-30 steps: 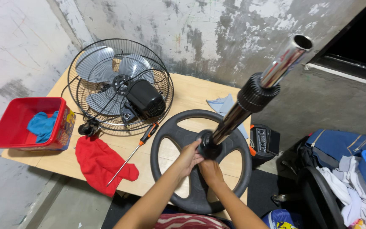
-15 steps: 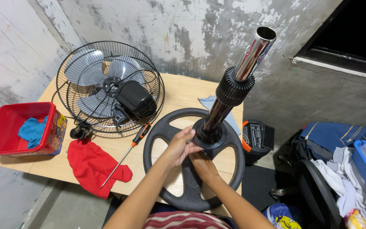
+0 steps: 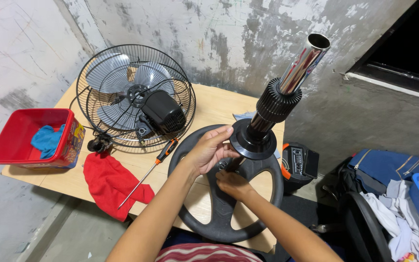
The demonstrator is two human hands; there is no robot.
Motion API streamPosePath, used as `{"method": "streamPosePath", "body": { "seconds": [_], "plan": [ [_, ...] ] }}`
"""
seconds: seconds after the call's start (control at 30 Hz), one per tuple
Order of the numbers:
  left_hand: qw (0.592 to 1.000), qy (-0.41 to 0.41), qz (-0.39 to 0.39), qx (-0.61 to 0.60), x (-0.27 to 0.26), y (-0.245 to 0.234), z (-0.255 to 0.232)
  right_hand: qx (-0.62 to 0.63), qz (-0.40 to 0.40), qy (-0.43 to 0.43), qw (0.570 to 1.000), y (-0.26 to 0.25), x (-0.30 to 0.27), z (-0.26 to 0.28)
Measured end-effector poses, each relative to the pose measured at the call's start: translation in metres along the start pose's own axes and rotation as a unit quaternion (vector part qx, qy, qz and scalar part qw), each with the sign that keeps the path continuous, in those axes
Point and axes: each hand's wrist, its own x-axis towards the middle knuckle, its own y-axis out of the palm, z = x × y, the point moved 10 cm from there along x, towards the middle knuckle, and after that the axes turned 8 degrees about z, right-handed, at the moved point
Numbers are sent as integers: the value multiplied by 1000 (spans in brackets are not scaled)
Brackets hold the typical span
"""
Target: The person assembles a standing fan by attaching the base to the pole and securing it with a screwdriver. They then insert the pole into the fan head and tighten the connection.
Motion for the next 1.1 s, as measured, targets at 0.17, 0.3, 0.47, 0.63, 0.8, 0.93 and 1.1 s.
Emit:
{"method": "streamPosePath", "body": {
  "seconds": [0.17, 0.3, 0.47, 0.63, 0.8, 0.93, 1.1],
  "plan": [
    [1000, 15, -16, 22, 2, -7, 3, 20, 18, -3, 1000, -10, -6, -2],
    [998, 40, -36, 29, 13, -11, -10, 63, -2, -1, 998, -16, -15, -2],
    [994, 19, -84, 65, 16, -24, -16, 299, -198, 128, 925, -60, -65, -36],
    [994, 23, -75, 73, 14, -32, -3, 408, -381, 275, 783, -143, -125, -77],
    [994, 41, -97, 24, 16, -29, -1, 429, -494, 169, 737, -230, -135, -91],
    [990, 84, -79, 80, 10, -24, -22, 505, -484, 104, 707, -200, -120, -120],
    [959, 29, -182, 213, -12, -67, 12, 411, -393, 174, 804, -106, -86, -142]
  ]
}}
